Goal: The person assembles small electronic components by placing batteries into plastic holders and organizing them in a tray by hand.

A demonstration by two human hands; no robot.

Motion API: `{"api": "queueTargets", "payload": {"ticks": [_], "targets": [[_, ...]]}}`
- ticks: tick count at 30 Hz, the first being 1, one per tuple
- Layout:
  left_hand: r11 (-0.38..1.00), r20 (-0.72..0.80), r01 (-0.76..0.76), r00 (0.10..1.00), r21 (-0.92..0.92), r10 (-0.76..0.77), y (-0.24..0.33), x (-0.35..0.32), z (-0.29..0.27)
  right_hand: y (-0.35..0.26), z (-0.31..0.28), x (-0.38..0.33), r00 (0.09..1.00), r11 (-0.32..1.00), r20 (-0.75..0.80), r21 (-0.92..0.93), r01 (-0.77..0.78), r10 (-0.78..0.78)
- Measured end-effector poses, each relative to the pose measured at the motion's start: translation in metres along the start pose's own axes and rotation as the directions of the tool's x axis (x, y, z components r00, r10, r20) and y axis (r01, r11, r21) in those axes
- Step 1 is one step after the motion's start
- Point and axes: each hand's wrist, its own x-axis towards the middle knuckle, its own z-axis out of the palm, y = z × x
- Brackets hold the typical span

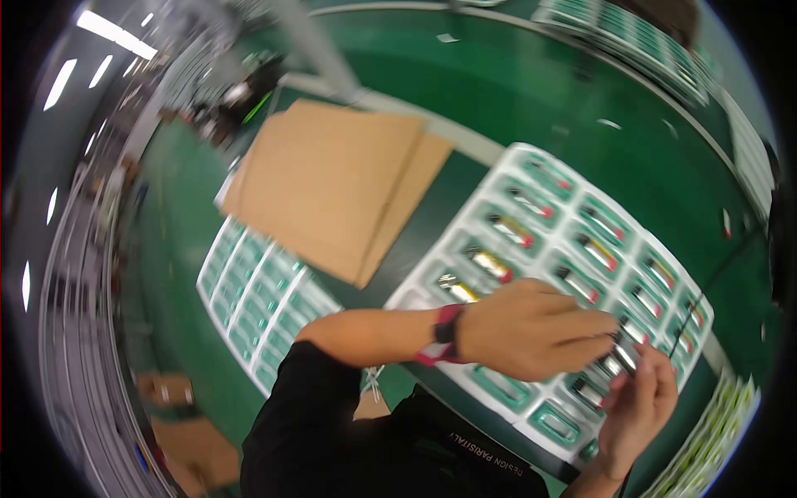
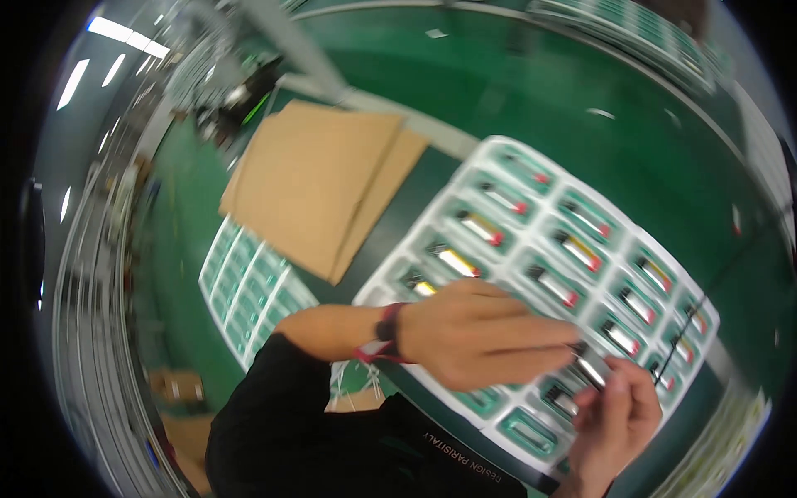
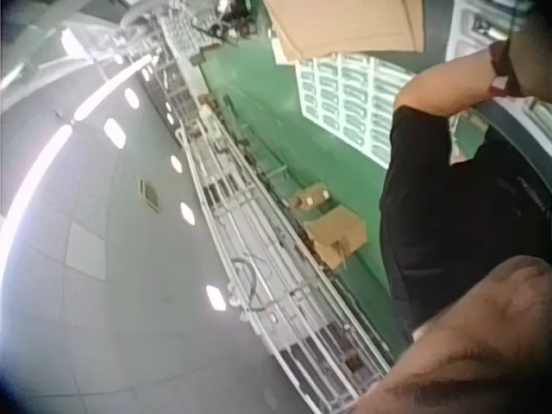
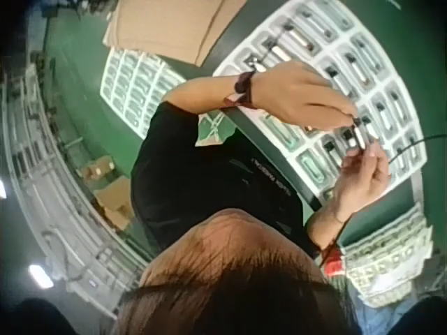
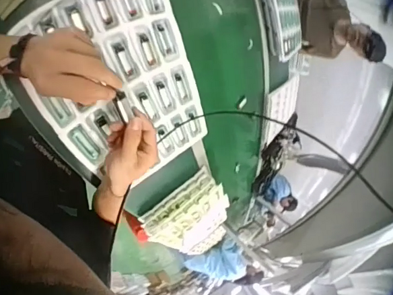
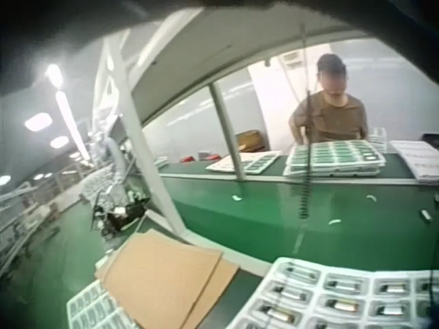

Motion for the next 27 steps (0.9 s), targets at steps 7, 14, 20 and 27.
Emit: {"api": "queueTargets", "payload": {"ticks": [7, 14, 20, 27], "targets": [[0.995, -0.086, 0.095, 0.992, 0.033, -0.091, 0.002, -0.009, 0.01, 0.021, -0.002, 0.009, 0.985, 0.989, 0.102, -0.026, 0.146, -0.143], [0.812, -0.14, 0.338, 0.882, -0.476, -0.45, -0.013, -0.002, 0.012, 0.015, 0.022, 0.002, 0.938, 0.943, 0.138, -0.06, 0.327, -0.317], [0.705, 0.037, 0.476, 0.841, -0.526, -0.54, -0.013, 0.009, 0.01, 0.008, 0.01, -0.002, 0.909, 0.935, 0.234, 0.006, 0.354, -0.346], [0.704, 0.28, 0.606, 0.795, -0.37, -0.537, -0.007, 0.005, -0.011, 0.01, 0.002, 0.011, 0.786, 0.874, 0.518, -0.137, 0.466, -0.338]]}}
